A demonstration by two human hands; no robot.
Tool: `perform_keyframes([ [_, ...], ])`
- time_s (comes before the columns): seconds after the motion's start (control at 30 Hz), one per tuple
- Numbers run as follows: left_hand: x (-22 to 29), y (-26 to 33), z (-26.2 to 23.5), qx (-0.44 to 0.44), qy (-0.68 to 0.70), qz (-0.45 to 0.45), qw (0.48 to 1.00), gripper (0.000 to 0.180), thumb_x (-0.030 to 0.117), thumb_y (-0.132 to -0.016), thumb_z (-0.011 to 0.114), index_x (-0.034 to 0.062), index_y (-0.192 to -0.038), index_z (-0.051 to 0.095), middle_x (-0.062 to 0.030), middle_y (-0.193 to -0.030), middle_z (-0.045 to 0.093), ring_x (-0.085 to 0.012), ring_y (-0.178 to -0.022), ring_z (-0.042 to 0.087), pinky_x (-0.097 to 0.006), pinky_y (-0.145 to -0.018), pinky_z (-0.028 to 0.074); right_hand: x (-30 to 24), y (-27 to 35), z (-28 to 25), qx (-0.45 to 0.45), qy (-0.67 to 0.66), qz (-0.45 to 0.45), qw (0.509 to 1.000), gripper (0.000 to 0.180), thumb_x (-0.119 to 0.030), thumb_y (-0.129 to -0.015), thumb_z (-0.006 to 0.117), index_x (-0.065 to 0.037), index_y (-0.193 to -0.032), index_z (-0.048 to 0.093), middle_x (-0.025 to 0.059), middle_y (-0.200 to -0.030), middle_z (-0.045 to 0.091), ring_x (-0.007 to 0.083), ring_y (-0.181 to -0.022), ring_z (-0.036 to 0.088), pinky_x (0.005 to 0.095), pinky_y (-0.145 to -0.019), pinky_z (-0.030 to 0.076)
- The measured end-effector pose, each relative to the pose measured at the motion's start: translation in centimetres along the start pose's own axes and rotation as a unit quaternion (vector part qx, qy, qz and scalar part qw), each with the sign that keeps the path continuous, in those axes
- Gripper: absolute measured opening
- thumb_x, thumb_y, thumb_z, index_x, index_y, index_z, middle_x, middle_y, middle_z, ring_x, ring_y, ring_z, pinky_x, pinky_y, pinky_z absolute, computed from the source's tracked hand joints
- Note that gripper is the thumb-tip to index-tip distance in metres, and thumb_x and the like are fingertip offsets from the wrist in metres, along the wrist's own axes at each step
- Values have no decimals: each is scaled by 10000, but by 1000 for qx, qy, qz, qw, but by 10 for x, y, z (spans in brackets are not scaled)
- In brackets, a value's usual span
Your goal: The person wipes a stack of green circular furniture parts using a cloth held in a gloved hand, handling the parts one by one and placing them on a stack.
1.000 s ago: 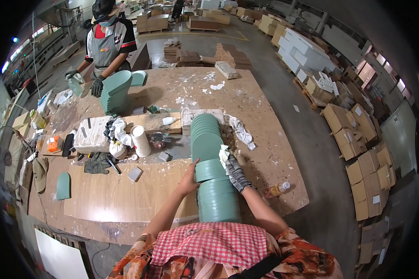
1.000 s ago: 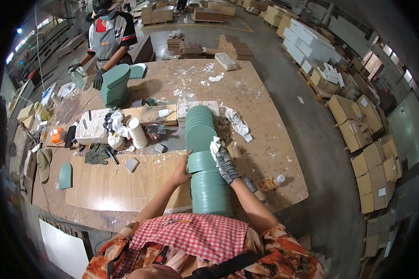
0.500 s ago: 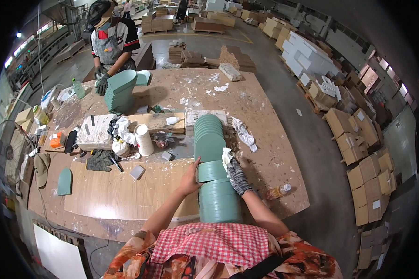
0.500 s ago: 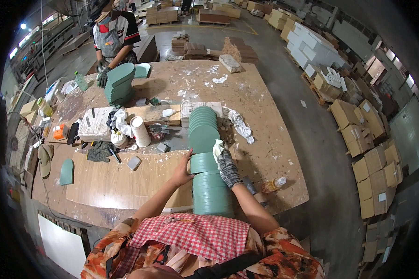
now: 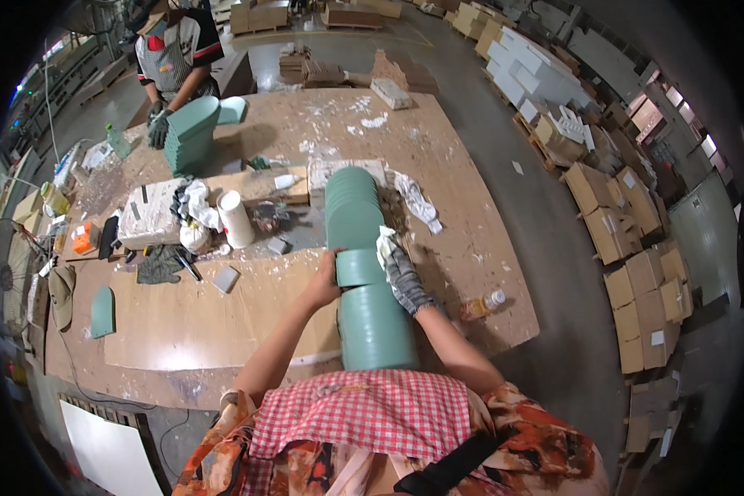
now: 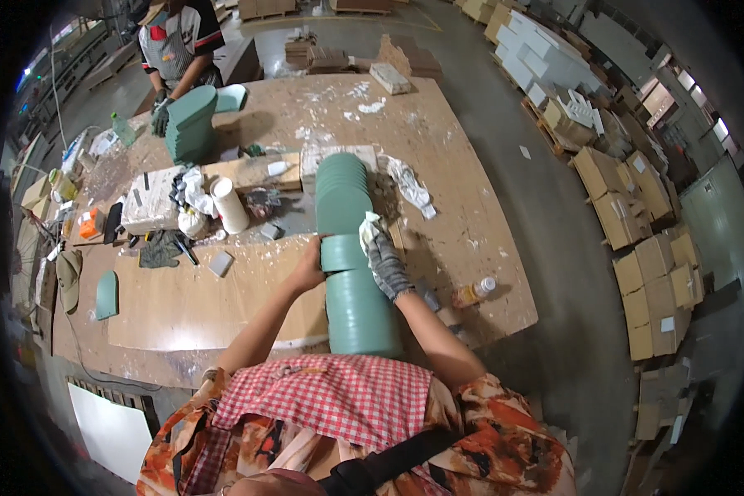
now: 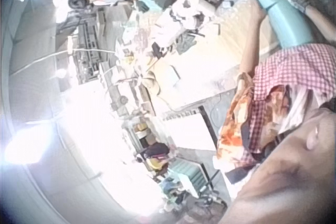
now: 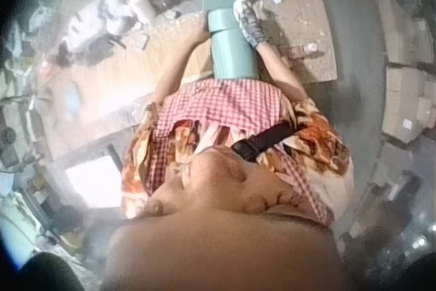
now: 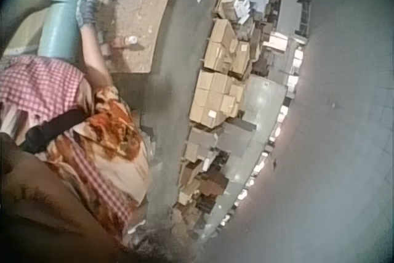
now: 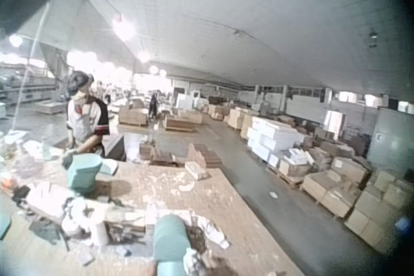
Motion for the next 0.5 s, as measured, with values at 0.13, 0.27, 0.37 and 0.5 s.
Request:
perform_keyframes([
  [0.13,-16,3,7,49,24,13,998,1005,44,-627,804,19,-1420,187,-191,-1345,374,-316,-1265,376,-377,-1060,332,-21,-9,5,-40,-224,68,971,399,-213,-988,403,-33,-1344,400,116,-1335,435,192,-1174,448,281,-1004,347],
  [0.27,-20,0,18,37,31,8,999,1068,109,-642,819,9,-1437,111,-200,-1403,285,-322,-1314,299,-374,-1085,291,-19,-21,0,-13,-139,21,990,426,-166,-970,426,-7,-1360,363,148,-1393,369,222,-1249,382,293,-1046,305],
  [0.37,-19,-8,23,31,39,4,999,1075,166,-645,830,7,-1433,115,-204,-1416,265,-338,-1320,283,-376,-1081,284,-47,-32,6,2,156,-141,978,490,-164,-880,464,-33,-1348,400,221,-1463,258,384,-1332,266,413,-1103,219],
  [0.5,-59,-4,17,39,46,-5,998,967,158,-701,779,19,-1434,163,-194,-1450,239,-316,-1341,261,-372,-1079,278,-120,-37,60,-154,500,-185,832,476,-276,-898,391,-90,-1334,436,167,-1443,332,313,-1346,284,478,-1095,188],
])
Point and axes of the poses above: each hand's wrist, its own y-axis away from the middle knuckle, its own z-axis out of the palm, x = y × z, the point moved 5 cm from there along -y, towards the middle knuckle
